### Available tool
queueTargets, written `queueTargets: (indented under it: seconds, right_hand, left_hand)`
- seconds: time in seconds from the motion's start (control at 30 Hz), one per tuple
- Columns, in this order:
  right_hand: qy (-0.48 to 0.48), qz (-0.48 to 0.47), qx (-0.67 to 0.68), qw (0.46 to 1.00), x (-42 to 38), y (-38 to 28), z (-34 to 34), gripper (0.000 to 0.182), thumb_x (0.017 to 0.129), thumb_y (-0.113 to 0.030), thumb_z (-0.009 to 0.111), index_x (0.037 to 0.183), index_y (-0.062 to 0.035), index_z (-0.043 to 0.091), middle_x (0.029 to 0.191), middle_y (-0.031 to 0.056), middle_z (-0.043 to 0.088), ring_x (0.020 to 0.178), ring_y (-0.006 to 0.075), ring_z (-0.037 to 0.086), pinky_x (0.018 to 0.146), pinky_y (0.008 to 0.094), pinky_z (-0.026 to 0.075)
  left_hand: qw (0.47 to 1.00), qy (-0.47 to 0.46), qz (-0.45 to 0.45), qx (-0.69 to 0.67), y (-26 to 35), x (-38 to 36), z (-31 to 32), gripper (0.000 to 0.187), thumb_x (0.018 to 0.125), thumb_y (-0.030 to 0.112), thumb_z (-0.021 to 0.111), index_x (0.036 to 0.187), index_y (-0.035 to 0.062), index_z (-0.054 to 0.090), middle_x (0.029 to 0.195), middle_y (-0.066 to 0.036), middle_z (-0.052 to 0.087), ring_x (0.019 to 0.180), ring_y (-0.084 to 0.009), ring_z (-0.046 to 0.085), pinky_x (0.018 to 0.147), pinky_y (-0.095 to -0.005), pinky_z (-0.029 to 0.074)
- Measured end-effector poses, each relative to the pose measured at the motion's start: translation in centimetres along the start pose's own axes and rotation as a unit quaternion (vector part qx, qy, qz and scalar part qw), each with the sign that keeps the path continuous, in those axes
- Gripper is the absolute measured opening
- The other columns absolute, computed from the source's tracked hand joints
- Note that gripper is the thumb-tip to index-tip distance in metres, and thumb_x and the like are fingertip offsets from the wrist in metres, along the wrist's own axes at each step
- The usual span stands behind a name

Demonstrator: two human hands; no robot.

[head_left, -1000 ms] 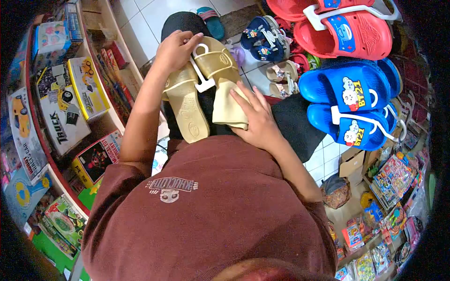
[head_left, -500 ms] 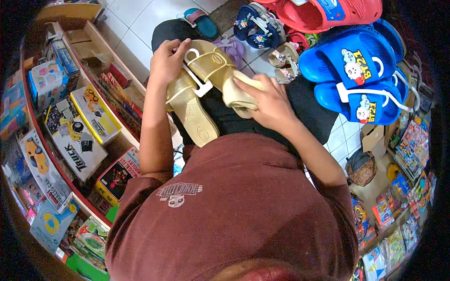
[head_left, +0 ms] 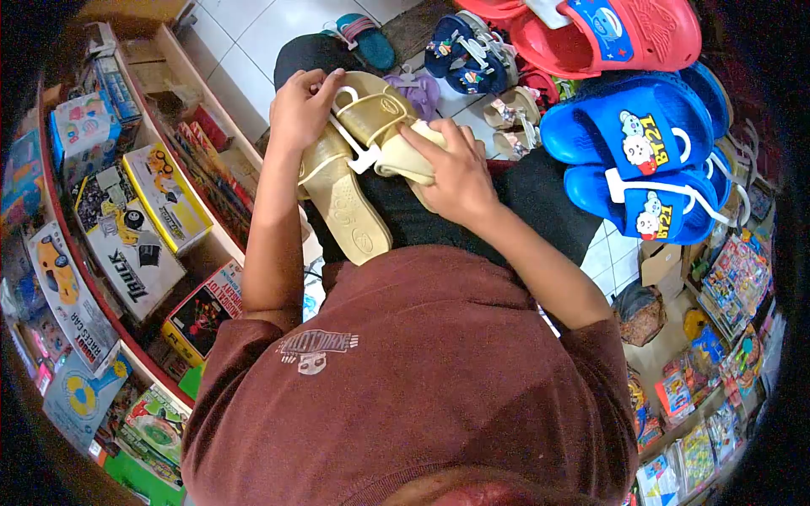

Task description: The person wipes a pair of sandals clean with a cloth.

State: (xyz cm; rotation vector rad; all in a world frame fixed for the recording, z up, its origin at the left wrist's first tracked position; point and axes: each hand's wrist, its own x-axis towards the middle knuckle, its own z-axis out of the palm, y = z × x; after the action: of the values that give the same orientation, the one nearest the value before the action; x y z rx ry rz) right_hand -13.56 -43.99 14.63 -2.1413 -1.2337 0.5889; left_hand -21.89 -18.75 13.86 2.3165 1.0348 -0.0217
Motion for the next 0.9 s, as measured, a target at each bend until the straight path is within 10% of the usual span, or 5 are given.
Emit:
queueTargets:
  seconds: [0.3,0.6,0.9]
  right_hand:
    - [-0.076,0.045,0.072,0.993,-1.9,1.8,-1.8,0.076,0.078,-0.068,0.068,0.135,-0.0194,0.059,0.149,0.0183,0.043,0.140,0.0443,0.035,0.112,0.0608,0.024]
    - [0.061,-0.014,0.010,0.998,-0.7,-0.3,1.0,0.034,0.085,-0.028,0.068,0.113,-0.0104,0.069,0.120,0.0140,0.056,0.108,0.0353,0.056,0.090,0.0509,0.042]
    - [0.091,-0.020,-0.001,0.996,1.1,-0.3,1.7,0.031,0.087,-0.029,0.067,0.111,-0.0101,0.068,0.113,0.0140,0.061,0.101,0.0326,0.061,0.088,0.0485,0.046]
  left_hand:
    - [1.000,0.017,0.005,0.025,0.4,0.2,0.6,0.051,0.092,0.056,0.055,0.095,0.0087,0.074,0.091,-0.015,0.065,0.090,-0.0367,0.065,0.078,-0.0441,0.050]
    - [0.999,0.008,-0.017,0.051,0.7,0.0,0.1,0.049,0.091,0.055,0.057,0.096,0.0101,0.075,0.093,-0.014,0.066,0.089,-0.0358,0.066,0.078,-0.0438,0.051]
    - [0.999,0.009,0.003,0.031,0.0,0.4,0.5,0.049,0.091,0.056,0.058,0.094,0.0092,0.075,0.092,-0.014,0.066,0.088,-0.0369,0.065,0.076,-0.0447,0.050]
